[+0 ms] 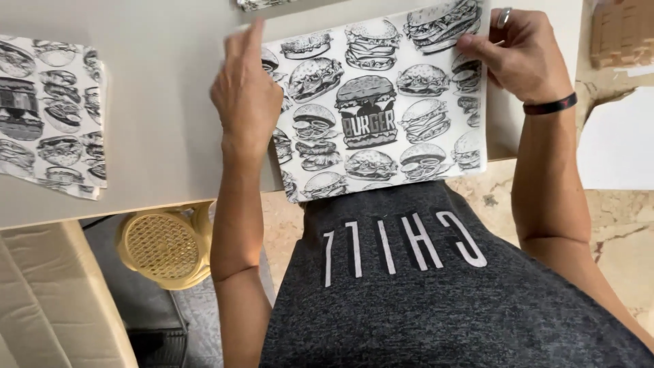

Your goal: Folding printed burger wrapping papers and stacking them on a table.

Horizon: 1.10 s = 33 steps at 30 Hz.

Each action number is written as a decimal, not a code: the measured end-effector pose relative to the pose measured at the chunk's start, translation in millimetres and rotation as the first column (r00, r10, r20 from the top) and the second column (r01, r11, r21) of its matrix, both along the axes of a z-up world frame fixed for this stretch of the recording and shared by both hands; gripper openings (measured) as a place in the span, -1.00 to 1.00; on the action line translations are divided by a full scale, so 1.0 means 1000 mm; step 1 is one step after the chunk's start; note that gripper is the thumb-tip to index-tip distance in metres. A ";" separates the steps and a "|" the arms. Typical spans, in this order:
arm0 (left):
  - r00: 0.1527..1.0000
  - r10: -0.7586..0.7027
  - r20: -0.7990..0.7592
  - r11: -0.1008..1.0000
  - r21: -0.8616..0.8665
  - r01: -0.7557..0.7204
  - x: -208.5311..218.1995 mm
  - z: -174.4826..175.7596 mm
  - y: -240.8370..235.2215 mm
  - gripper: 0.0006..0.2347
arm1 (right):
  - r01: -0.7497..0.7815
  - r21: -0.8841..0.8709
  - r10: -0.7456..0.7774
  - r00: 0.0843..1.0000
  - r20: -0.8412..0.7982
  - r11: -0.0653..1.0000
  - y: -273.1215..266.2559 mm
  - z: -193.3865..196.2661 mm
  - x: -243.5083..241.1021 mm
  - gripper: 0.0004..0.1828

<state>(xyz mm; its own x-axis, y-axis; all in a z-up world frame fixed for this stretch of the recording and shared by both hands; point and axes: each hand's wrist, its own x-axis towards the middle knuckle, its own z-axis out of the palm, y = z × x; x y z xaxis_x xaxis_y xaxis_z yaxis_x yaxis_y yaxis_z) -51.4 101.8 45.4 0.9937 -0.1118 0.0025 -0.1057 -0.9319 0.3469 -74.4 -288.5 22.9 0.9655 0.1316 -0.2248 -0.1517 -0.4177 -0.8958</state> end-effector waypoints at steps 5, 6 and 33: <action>0.982 -0.018 0.190 1.000 0.025 0.014 0.020 -0.007 -0.056 -0.47 | -0.152 -0.096 0.179 0.882 0.436 0.984 -0.005 -0.008 -0.007 -0.85; 0.977 -0.172 0.122 0.975 -0.119 0.187 0.023 -0.008 -0.070 -0.49 | -0.124 -0.112 0.160 0.894 0.419 0.986 0.000 -0.004 -0.013 -0.89; 0.685 -0.592 0.425 0.111 -0.799 0.591 0.054 -0.047 -0.114 -0.34 | -0.047 -0.233 0.194 0.723 0.663 0.971 -0.006 0.001 -0.011 -0.49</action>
